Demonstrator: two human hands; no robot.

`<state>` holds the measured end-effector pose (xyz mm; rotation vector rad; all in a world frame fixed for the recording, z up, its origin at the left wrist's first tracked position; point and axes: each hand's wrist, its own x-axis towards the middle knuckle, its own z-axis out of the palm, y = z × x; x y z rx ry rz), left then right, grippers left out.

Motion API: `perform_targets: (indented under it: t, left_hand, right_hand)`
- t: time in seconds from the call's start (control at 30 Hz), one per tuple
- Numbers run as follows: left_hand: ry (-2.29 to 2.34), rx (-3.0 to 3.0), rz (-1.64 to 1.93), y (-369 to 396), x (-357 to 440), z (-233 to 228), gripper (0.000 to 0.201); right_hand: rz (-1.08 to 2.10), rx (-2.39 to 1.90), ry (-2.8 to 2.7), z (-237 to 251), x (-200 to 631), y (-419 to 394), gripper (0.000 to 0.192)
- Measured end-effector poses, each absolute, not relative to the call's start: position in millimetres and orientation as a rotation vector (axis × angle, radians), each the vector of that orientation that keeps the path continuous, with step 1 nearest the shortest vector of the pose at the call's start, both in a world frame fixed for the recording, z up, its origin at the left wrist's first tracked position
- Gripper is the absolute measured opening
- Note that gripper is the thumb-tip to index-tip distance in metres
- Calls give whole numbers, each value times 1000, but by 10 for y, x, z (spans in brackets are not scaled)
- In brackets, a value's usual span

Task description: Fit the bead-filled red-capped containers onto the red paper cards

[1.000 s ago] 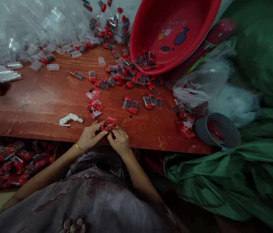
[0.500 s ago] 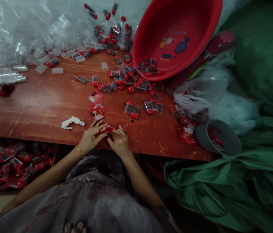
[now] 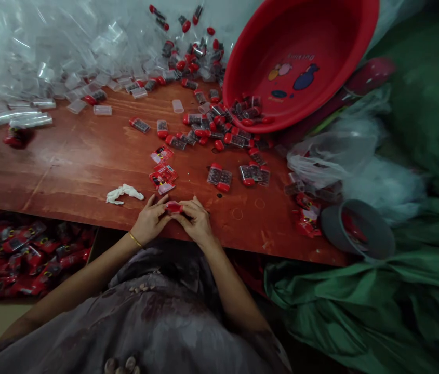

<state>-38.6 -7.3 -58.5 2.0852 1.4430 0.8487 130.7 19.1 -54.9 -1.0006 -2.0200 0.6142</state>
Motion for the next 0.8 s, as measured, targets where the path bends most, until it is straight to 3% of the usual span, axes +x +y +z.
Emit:
perform_targets:
  t: [0.23, 0.43, 0.53, 0.8]
  left_hand:
    - [1546, 2122, 794, -99, -393, -560, 30]
    - [1395, 2084, 902, -162, -397, -469, 44]
    - [1354, 2014, 1001, -146, -378, -471, 35]
    - [1390, 1994, 1068, -41, -350, -440, 25]
  right_hand:
    - [599, -1075, -2079, -570, 1342, 206, 14]
    - [522, -1070, -2208, -570, 1391, 205, 18]
    - [460, -1078, -2220, -537, 1425, 176, 26]
    - [321, -1058, -2201, -454, 1432, 150, 15]
